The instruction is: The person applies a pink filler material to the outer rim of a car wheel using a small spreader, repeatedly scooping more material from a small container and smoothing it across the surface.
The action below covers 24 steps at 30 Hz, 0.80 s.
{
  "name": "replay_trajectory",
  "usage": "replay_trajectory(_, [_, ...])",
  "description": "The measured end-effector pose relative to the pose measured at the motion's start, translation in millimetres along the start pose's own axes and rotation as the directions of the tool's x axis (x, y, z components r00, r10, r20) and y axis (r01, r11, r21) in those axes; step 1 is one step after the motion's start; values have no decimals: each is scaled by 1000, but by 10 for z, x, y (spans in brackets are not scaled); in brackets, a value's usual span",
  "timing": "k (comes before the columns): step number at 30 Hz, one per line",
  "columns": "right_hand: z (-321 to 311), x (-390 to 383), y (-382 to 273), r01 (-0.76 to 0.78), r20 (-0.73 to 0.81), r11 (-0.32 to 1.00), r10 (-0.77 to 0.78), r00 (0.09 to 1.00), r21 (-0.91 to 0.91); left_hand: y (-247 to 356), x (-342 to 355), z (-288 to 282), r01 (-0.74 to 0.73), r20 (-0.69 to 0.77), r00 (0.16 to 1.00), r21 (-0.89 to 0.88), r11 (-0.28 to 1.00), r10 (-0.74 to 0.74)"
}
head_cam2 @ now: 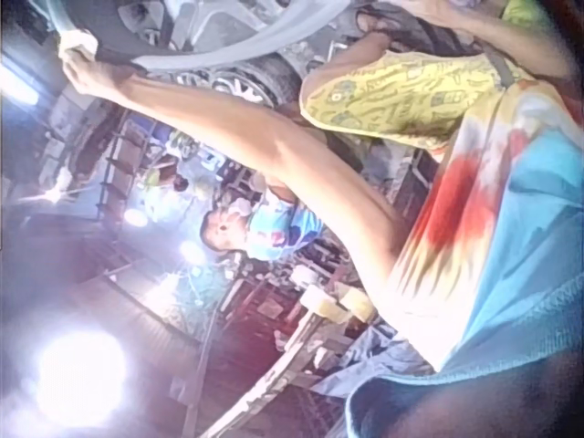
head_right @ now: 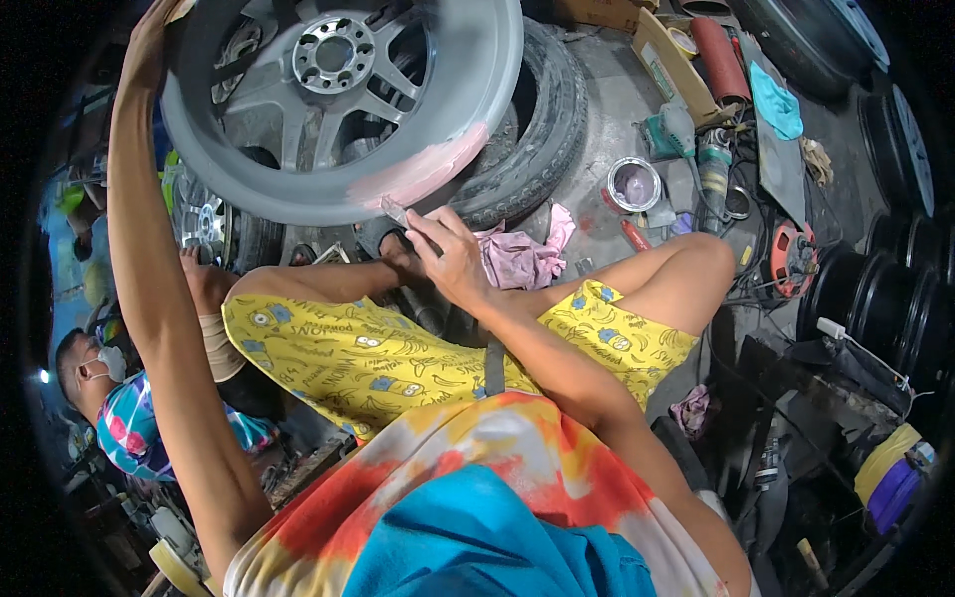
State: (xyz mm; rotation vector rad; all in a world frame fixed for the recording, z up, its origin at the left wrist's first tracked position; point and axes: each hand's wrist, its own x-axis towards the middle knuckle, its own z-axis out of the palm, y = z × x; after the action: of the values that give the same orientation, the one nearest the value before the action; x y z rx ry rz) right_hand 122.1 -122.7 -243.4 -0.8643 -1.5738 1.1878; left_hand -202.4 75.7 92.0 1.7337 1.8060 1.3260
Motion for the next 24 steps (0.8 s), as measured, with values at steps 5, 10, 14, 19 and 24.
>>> replay_trajectory(5, [-254, 140, 405, 29, -23, 988, -33, 999, -153, -8, 17, -9, 10, -5, 1000, 14, 1000, -10])
replay_trajectory(10, [-620, 420, 683, 5, -33, 962, -15, 999, -273, 25, 9, -25, 9, -10, 1000, 20, 1000, -8])
replay_trajectory(14, [-860, 617, 865, 47, -50, 929, -70, 996, -368, -10, 42, -24, 17, -7, 1000, 11, 1000, -17])
replay_trajectory(19, [-848, 720, 732, -24, -26, 930, 15, 1000, -368, -67, 31, -100, 36, -20, 999, 8, 999, -36])
replay_trajectory(24, [-607, 557, 345, -19, 92, 942, 52, 994, -335, -109, 58, -119, 45, -28, 999, 3, 999, -45])
